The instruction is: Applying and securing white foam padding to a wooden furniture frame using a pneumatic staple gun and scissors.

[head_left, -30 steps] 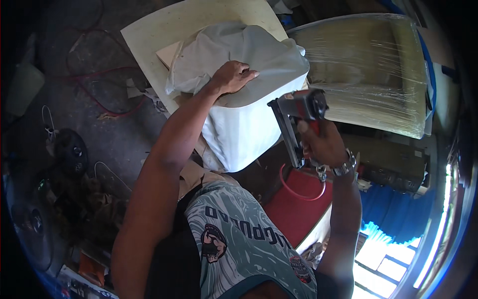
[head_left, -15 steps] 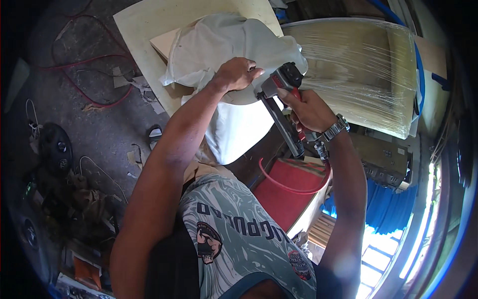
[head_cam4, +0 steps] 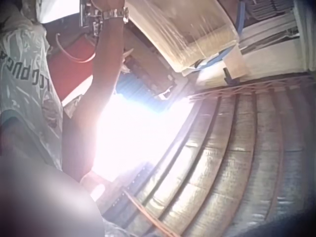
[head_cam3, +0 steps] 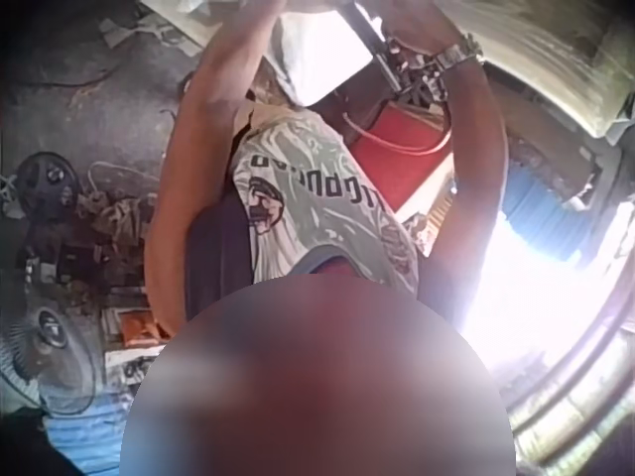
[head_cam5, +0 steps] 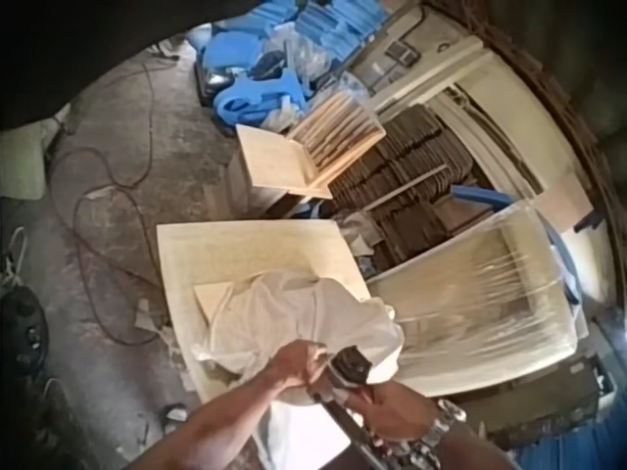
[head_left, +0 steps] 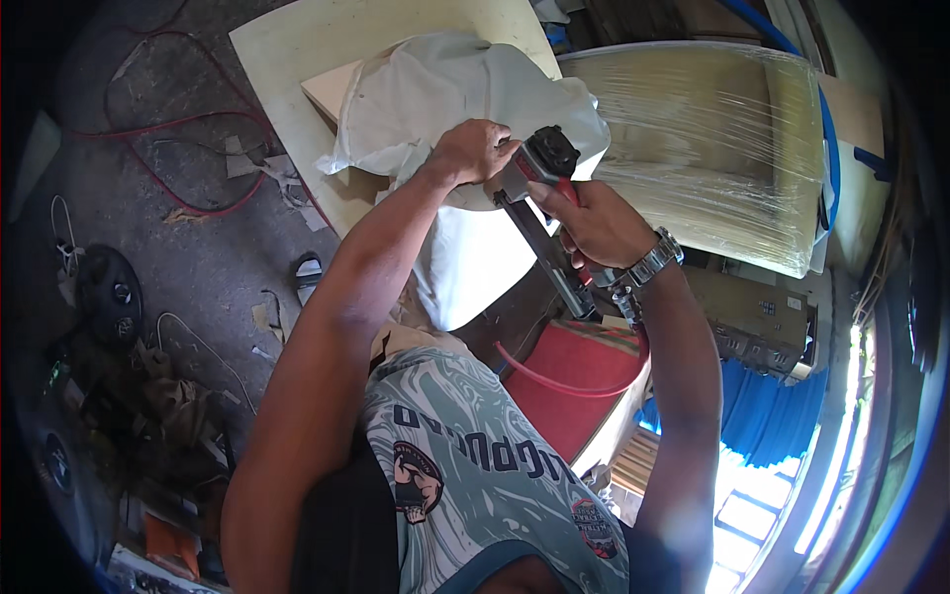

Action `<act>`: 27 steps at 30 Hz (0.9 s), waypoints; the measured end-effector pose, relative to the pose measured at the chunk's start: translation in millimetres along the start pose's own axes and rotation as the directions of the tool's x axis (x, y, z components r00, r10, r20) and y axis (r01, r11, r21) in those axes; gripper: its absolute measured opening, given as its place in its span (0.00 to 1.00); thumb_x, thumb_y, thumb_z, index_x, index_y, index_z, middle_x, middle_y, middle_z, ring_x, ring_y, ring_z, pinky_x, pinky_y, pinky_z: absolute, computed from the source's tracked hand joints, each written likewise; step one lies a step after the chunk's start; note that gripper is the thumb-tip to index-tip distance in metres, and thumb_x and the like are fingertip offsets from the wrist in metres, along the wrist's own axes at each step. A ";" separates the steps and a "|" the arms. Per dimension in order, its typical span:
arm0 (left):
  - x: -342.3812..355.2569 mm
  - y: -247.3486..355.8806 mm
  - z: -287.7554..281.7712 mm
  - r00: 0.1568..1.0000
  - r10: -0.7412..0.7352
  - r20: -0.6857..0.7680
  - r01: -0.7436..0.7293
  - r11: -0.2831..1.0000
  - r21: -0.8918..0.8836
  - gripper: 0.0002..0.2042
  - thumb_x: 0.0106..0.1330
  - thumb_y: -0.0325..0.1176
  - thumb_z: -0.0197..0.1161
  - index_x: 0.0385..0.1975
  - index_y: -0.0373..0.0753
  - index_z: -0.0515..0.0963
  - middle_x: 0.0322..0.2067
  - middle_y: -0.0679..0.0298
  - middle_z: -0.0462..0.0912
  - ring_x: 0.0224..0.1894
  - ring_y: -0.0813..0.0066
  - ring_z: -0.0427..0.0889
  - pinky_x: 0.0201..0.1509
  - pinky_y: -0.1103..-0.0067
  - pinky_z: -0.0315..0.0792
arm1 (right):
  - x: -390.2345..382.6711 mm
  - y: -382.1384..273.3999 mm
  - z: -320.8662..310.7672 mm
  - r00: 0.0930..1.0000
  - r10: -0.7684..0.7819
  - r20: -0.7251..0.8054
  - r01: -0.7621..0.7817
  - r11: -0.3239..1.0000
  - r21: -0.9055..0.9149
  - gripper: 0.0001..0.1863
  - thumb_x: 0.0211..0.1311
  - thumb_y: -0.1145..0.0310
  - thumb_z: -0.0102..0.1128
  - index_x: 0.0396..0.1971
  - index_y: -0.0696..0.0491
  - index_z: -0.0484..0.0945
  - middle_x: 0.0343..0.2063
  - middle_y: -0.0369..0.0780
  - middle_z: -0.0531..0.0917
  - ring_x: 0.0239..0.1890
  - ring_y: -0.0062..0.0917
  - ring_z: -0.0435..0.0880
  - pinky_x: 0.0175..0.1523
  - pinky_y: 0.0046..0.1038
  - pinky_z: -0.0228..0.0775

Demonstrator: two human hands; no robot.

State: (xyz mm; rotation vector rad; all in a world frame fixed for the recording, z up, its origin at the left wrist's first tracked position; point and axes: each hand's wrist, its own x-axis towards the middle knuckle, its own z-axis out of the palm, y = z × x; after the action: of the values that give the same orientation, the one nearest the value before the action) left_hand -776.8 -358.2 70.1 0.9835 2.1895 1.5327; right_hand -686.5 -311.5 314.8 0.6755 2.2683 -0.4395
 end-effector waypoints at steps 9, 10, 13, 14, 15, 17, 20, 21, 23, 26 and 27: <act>1.6 -5.0 7.8 0.997 0.052 -0.059 -0.050 0.998 0.029 0.21 0.69 0.51 0.56 0.38 0.37 0.82 0.33 0.49 0.84 0.39 0.47 0.83 0.45 0.62 0.77 | -18.4 30.6 14.3 0.999 0.036 -0.029 -0.031 0.986 0.164 0.31 0.66 0.39 0.54 0.26 0.58 0.76 0.12 0.34 0.75 0.14 0.19 0.77 0.21 0.24 0.69; 0.7 -1.2 6.3 0.998 0.037 -0.052 -0.035 0.998 0.043 0.21 0.68 0.52 0.56 0.38 0.37 0.82 0.33 0.48 0.84 0.38 0.47 0.83 0.45 0.62 0.77 | -29.8 45.3 16.4 0.995 0.088 -0.045 -0.078 0.979 0.190 0.29 0.67 0.40 0.55 0.30 0.57 0.75 0.13 0.33 0.75 0.14 0.17 0.76 0.20 0.22 0.68; -4.2 9.9 2.6 0.997 0.013 -0.082 -0.011 1.000 0.029 0.22 0.67 0.52 0.58 0.32 0.34 0.80 0.30 0.45 0.82 0.36 0.44 0.81 0.42 0.62 0.75 | -69.6 104.7 34.9 0.981 0.104 -0.165 -0.039 0.933 0.359 0.26 0.64 0.44 0.61 0.35 0.56 0.76 0.13 0.33 0.75 0.14 0.17 0.76 0.20 0.22 0.68; -4.6 12.3 2.5 0.992 0.039 -0.118 -0.039 0.999 0.005 0.23 0.67 0.52 0.59 0.27 0.32 0.77 0.28 0.43 0.80 0.34 0.42 0.80 0.39 0.62 0.74 | -77.5 129.0 42.8 0.975 0.159 -0.155 -0.104 0.943 0.315 0.28 0.63 0.43 0.61 0.36 0.58 0.78 0.16 0.38 0.79 0.18 0.23 0.80 0.24 0.26 0.72; -5.0 13.5 3.3 0.991 0.029 -0.128 -0.028 1.000 0.009 0.24 0.67 0.52 0.59 0.28 0.32 0.77 0.28 0.42 0.80 0.33 0.42 0.79 0.39 0.62 0.73 | -83.3 155.7 54.5 0.965 0.218 -0.148 -0.172 0.946 0.275 0.30 0.61 0.41 0.61 0.37 0.60 0.79 0.19 0.42 0.82 0.21 0.29 0.84 0.28 0.31 0.75; -3.9 13.4 7.6 0.989 0.035 -0.141 -0.034 0.999 0.009 0.23 0.67 0.51 0.61 0.29 0.32 0.78 0.28 0.43 0.79 0.32 0.41 0.78 0.38 0.63 0.73 | -89.9 215.9 88.0 0.945 0.215 -0.248 -0.176 0.970 0.170 0.30 0.60 0.43 0.63 0.44 0.59 0.80 0.31 0.52 0.86 0.38 0.44 0.87 0.43 0.39 0.77; -1.8 13.1 14.1 0.974 0.135 -0.185 -0.103 0.980 0.171 0.19 0.69 0.46 0.62 0.28 0.32 0.77 0.27 0.44 0.79 0.30 0.44 0.78 0.35 0.66 0.72 | -96.7 329.1 152.4 0.950 0.181 -0.254 -0.147 0.978 0.146 0.31 0.59 0.43 0.63 0.47 0.57 0.81 0.42 0.56 0.84 0.49 0.50 0.82 0.53 0.43 0.73; -2.1 15.3 15.7 0.962 0.164 -0.219 -0.117 0.971 0.209 0.20 0.67 0.48 0.62 0.26 0.33 0.79 0.27 0.45 0.80 0.32 0.43 0.80 0.34 0.61 0.74 | -95.5 372.2 178.1 0.945 0.219 -0.244 -0.190 0.972 0.135 0.31 0.58 0.42 0.63 0.46 0.58 0.81 0.42 0.55 0.84 0.49 0.49 0.82 0.52 0.43 0.74; -3.0 24.8 15.5 0.983 0.092 -0.157 -0.028 0.930 0.367 0.21 0.68 0.50 0.59 0.27 0.35 0.79 0.29 0.45 0.81 0.34 0.44 0.81 0.38 0.61 0.74 | -89.2 461.9 235.3 0.916 0.401 -0.034 -0.393 0.910 0.134 0.32 0.58 0.43 0.63 0.45 0.59 0.80 0.43 0.54 0.84 0.47 0.49 0.83 0.49 0.45 0.76; -1.7 49.2 15.9 0.992 -0.067 -0.105 0.119 0.743 0.658 0.27 0.70 0.59 0.51 0.32 0.36 0.80 0.37 0.46 0.83 0.44 0.46 0.81 0.48 0.60 0.74 | -86.7 577.8 343.0 0.992 0.124 0.034 -0.117 0.980 -0.163 0.28 0.59 0.44 0.62 0.41 0.58 0.81 0.39 0.50 0.86 0.42 0.48 0.85 0.46 0.43 0.78; 2.9 58.2 17.9 0.988 -0.099 -0.120 0.155 0.700 0.697 0.27 0.70 0.59 0.51 0.32 0.36 0.80 0.37 0.46 0.83 0.44 0.46 0.81 0.48 0.60 0.74 | -84.4 607.3 374.1 0.998 0.037 0.060 -0.028 0.989 -0.142 0.26 0.61 0.46 0.61 0.42 0.56 0.81 0.38 0.49 0.86 0.41 0.46 0.85 0.46 0.42 0.78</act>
State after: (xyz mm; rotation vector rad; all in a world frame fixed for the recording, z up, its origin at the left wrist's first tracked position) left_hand -747.2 -331.9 116.4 0.9296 2.9044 0.6325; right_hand -78.5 -33.8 51.9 0.6171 2.2026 -0.2773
